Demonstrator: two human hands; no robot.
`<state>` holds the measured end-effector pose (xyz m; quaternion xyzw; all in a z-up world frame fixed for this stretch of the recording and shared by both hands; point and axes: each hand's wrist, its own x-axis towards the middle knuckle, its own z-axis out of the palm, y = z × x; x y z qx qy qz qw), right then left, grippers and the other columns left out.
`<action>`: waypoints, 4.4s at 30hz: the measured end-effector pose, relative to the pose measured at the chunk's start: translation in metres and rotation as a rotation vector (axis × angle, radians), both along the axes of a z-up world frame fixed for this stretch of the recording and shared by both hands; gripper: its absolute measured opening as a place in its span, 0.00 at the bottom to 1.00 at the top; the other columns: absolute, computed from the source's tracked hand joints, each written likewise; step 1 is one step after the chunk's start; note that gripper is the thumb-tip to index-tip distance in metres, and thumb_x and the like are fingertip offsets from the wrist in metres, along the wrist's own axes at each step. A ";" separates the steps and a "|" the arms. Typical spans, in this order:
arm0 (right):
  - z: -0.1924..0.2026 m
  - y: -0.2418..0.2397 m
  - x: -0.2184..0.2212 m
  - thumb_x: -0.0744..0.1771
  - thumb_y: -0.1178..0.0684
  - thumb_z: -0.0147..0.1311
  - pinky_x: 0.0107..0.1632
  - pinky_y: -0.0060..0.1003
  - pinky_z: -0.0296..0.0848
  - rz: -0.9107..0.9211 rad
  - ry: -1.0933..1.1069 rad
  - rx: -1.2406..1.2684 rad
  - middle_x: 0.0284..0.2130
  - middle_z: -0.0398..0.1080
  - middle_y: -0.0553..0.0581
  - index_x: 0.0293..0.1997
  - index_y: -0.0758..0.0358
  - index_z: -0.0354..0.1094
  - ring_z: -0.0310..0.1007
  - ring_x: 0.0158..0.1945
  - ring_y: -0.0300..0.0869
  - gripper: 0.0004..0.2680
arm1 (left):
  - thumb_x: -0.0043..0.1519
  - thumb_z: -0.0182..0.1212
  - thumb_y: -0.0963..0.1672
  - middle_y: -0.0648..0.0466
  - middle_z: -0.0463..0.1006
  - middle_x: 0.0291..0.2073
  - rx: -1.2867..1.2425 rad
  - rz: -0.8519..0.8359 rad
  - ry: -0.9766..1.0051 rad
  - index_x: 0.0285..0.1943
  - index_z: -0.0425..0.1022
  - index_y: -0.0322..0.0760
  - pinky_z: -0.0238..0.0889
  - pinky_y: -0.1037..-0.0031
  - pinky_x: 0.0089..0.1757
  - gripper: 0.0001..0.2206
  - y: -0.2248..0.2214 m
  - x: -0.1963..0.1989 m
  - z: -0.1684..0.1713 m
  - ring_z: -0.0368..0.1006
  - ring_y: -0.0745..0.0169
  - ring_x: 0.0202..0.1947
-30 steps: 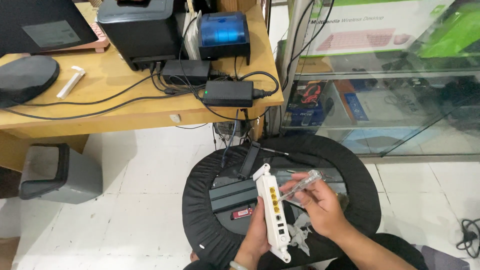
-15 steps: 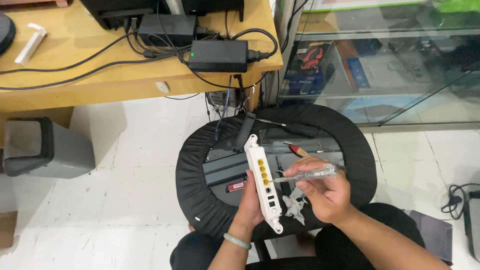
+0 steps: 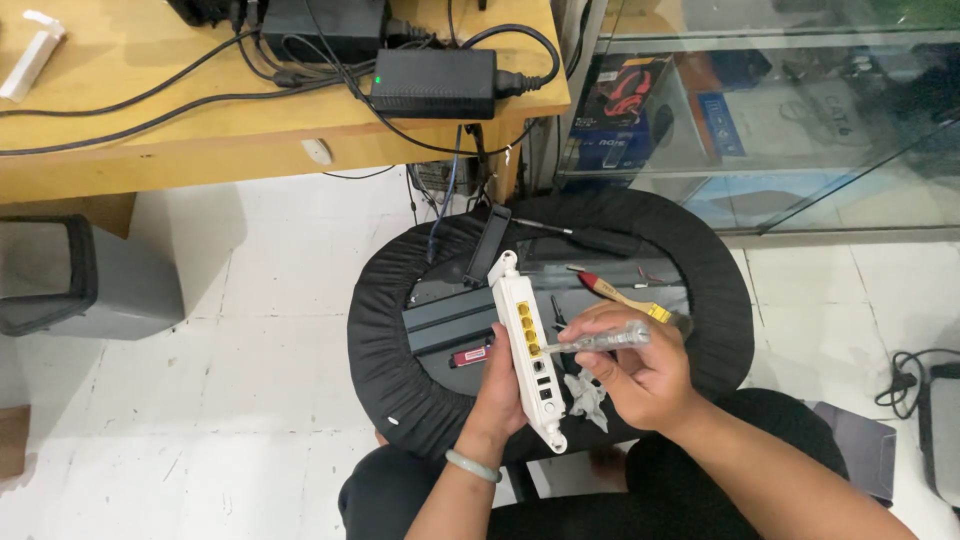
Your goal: Disassembling a network router using scissors and a screwdriver to remove the outer casing
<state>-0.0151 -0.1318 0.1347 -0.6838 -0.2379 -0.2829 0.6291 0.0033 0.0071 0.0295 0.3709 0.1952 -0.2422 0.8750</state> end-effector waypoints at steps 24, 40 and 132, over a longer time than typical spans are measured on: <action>-0.017 -0.015 -0.003 0.65 0.65 0.58 0.43 0.47 0.77 -0.048 0.025 0.059 0.34 0.75 0.71 0.44 0.75 0.64 0.79 0.39 0.57 0.07 | 0.64 0.54 0.60 0.53 0.76 0.29 -0.011 0.011 0.030 0.41 0.72 0.41 0.75 0.73 0.33 0.23 -0.003 -0.005 0.026 0.77 0.65 0.29; -0.018 -0.008 -0.011 0.67 0.56 0.57 0.54 0.43 0.81 -0.099 0.150 -0.023 0.41 0.78 0.63 0.49 0.65 0.71 0.83 0.45 0.50 0.07 | 0.59 0.47 0.60 0.47 0.80 0.49 -0.067 -0.044 0.085 0.62 0.73 0.36 0.66 0.65 0.50 0.33 -0.004 -0.001 -0.034 0.73 0.56 0.49; -0.019 -0.015 -0.005 0.69 0.60 0.55 0.62 0.51 0.79 -0.137 0.052 0.050 0.44 0.74 0.62 0.52 0.62 0.65 0.82 0.49 0.55 0.07 | 0.64 0.45 0.57 0.42 0.80 0.50 -0.126 -0.111 0.182 0.65 0.73 0.34 0.69 0.63 0.47 0.31 -0.001 0.004 -0.012 0.75 0.51 0.47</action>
